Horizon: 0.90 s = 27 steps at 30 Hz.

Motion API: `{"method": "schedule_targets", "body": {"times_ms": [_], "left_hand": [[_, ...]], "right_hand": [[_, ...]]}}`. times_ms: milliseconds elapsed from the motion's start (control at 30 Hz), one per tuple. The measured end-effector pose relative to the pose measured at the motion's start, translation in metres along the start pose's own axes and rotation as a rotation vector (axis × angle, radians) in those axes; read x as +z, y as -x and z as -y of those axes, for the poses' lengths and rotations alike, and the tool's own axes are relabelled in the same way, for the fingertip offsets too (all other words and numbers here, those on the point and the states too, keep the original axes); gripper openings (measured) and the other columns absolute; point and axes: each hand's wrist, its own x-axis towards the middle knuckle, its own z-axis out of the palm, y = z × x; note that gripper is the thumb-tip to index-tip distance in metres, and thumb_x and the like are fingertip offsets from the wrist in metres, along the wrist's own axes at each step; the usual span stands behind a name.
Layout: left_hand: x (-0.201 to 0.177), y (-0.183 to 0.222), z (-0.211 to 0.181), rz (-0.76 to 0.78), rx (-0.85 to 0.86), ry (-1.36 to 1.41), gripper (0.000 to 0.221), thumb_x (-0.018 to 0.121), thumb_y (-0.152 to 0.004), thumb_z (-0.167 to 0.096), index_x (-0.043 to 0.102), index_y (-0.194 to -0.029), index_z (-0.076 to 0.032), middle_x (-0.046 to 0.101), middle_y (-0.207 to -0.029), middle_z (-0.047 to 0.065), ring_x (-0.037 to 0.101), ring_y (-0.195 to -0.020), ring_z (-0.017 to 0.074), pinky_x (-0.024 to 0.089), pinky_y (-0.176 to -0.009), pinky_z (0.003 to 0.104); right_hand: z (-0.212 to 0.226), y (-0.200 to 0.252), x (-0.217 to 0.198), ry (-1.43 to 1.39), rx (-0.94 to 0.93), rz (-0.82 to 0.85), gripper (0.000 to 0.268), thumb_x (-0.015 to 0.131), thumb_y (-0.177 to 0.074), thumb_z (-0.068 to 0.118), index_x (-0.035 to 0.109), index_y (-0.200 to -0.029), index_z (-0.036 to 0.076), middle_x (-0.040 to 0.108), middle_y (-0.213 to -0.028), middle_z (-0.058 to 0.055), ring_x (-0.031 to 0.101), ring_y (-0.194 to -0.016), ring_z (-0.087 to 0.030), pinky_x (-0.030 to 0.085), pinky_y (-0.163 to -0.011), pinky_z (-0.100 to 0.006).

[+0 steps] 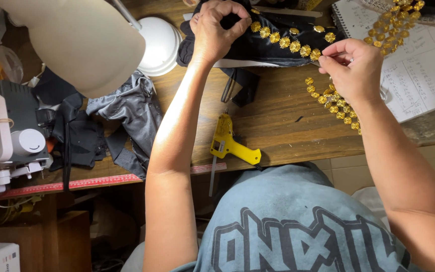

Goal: Decorating a black shoe with gold floral trim using a hot glue gun and scissors

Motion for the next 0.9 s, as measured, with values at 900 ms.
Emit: {"method": "schedule_targets", "body": {"times_ms": [900], "left_hand": [[-0.025, 0.058, -0.010, 0.023, 0.496, -0.574, 0.093, 0.097, -0.067, -0.053, 0.049, -0.141, -0.021, 0.065, -0.108, -0.004, 0.056, -0.104, 0.0225, 0.031, -0.094, 0.043]], "right_hand": [[0.015, 0.001, -0.036, -0.828, 0.656, 0.209, 0.034, 0.059, -0.096, -0.011, 0.047, -0.082, 0.018, 0.058, -0.093, -0.013, 0.063, -0.088, -0.026, 0.056, -0.078, -0.033]]}}
